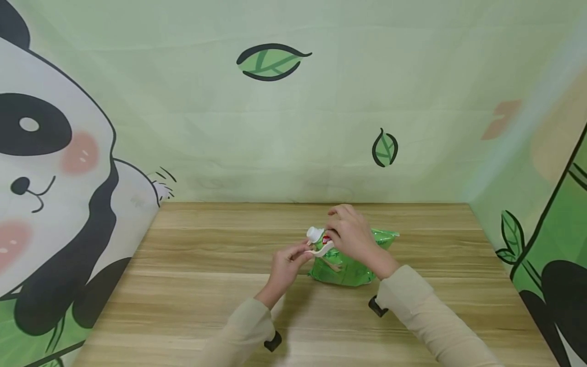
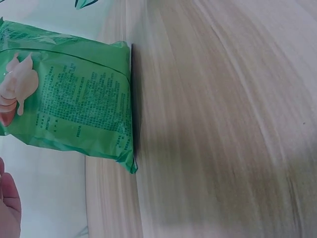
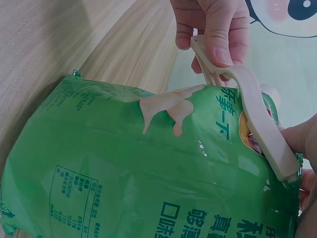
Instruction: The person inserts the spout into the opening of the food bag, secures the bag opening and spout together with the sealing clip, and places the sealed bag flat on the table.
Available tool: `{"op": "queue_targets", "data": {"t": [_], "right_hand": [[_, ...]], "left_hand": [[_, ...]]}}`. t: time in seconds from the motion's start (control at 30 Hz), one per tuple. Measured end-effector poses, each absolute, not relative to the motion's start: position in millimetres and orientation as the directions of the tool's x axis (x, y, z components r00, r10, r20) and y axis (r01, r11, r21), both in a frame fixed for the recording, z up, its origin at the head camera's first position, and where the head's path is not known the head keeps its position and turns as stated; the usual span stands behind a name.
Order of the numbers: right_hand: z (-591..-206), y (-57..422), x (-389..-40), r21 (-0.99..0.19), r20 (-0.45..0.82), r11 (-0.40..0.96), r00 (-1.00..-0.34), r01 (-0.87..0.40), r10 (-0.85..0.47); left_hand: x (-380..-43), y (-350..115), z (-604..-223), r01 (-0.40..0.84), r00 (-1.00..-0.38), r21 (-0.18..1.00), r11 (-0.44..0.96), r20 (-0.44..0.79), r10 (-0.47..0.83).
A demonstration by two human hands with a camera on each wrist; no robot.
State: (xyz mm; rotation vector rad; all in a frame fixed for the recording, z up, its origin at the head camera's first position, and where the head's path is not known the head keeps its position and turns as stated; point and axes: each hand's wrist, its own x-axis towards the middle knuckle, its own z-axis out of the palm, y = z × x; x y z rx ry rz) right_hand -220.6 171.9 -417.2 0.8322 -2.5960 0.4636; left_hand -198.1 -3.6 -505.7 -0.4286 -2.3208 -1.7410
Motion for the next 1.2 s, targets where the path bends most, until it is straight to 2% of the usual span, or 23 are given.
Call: {"op": "queue_targets", "data": {"t": [0.2, 0.43, 0.57, 1.0, 1.2], "right_hand": [[-416, 173, -220, -0.195, 0.439, 0.77, -0.756, -0.607, -0.485], [-416, 173, -220, -0.196, 0.436, 0.767, -0.755, -0.611, -0.49], [-416, 173, -220, -0.201, 0.427, 0.769, -0.761, -0.606, -0.488], [-415, 172, -220, -0.217, 0.409, 0.77, -0.772, -0.6, -0.486], [-414, 172, -219, -0.218, 0.403, 0.774, -0.777, -0.594, -0.483]], "left_hand": [[-196, -3, -509, 0.384, -0.923, 0.89, 0.246, 0.378, 0.074], [-180, -5, -484, 0.407, -0.911, 0.875, 0.263, 0.408, 0.054], [-178, -6, -484, 0.396, -0.915, 0.873, 0.284, 0.402, 0.039], [-175, -7, -487, 0.412, -0.907, 0.877, 0.246, 0.42, 0.023], [-189, -5, -512, 0.403, -0.915, 0.894, 0.194, 0.395, 0.08]]}}
